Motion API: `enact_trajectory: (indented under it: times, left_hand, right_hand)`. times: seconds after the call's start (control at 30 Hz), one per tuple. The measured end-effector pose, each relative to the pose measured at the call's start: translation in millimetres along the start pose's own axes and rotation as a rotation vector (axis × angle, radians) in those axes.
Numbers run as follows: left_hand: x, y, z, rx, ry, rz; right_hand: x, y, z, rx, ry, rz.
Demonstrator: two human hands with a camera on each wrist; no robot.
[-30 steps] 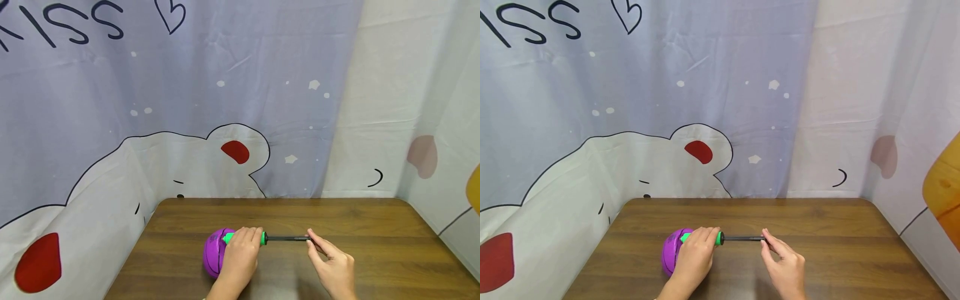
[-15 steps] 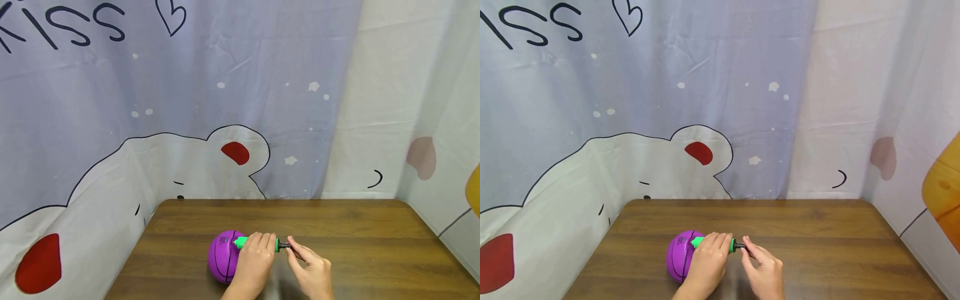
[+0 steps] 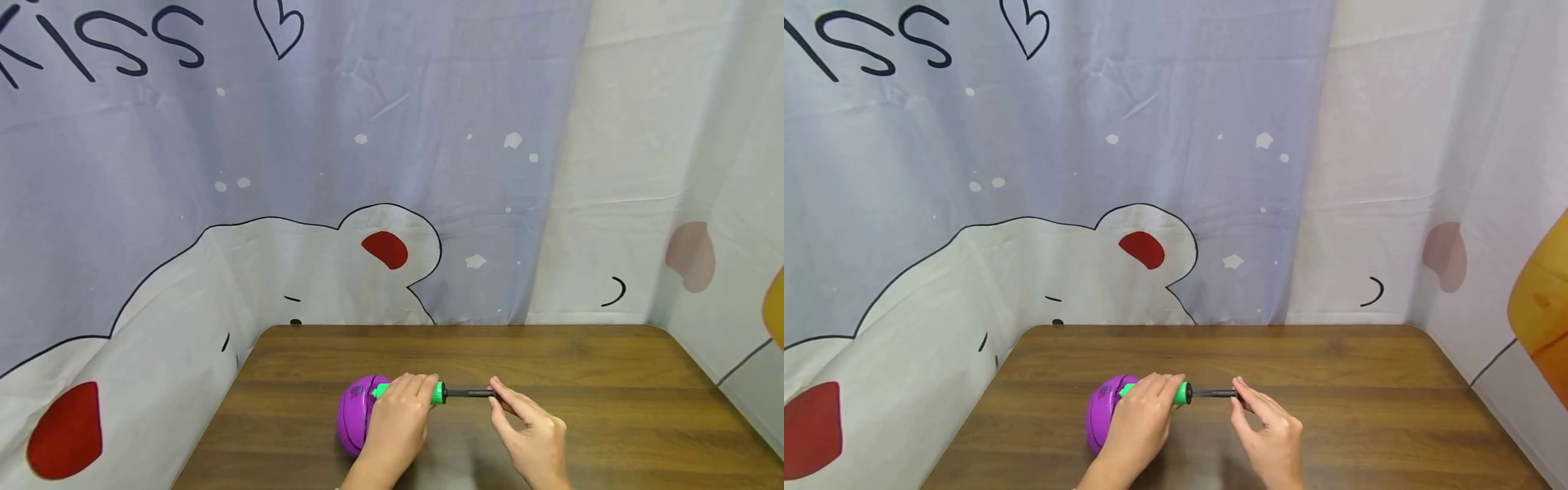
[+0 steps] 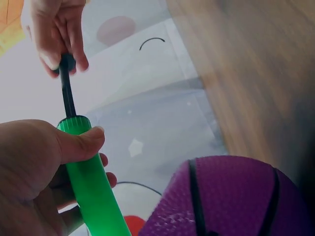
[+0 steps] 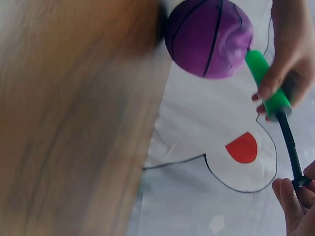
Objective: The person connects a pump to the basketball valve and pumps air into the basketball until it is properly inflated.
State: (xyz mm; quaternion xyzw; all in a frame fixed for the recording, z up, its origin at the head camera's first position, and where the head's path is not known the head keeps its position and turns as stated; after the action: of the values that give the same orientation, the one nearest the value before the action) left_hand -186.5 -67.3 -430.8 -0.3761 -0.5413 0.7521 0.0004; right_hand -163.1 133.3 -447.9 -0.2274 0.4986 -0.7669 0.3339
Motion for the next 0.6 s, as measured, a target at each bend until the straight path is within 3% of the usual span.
enact_trajectory:
  times: [0.4,0.6]
  left_hand:
    - [-1.6,2.4,11.1,-0.011,0.002,0.008]
    - [-2.6,1.0,4.7,0.031,-0.021,-0.064]
  right_hand:
    - [-18,-14,-4,0.083,0.076,0.039]
    - [-14,-10,3,0.099,0.092,0.032]
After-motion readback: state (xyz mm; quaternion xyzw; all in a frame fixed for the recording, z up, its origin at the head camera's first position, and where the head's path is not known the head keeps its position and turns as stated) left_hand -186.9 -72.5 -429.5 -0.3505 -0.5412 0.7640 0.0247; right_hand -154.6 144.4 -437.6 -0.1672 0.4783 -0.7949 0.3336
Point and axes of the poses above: each hand's wrist, its own y-axis away from the middle knuckle, its own x-axis out of the palm, z = x × y, the point moved 3 cm from there along -y, towards the middle knuckle, and after that the axes turned 10 degrees about -z, right-handed, at the moved point
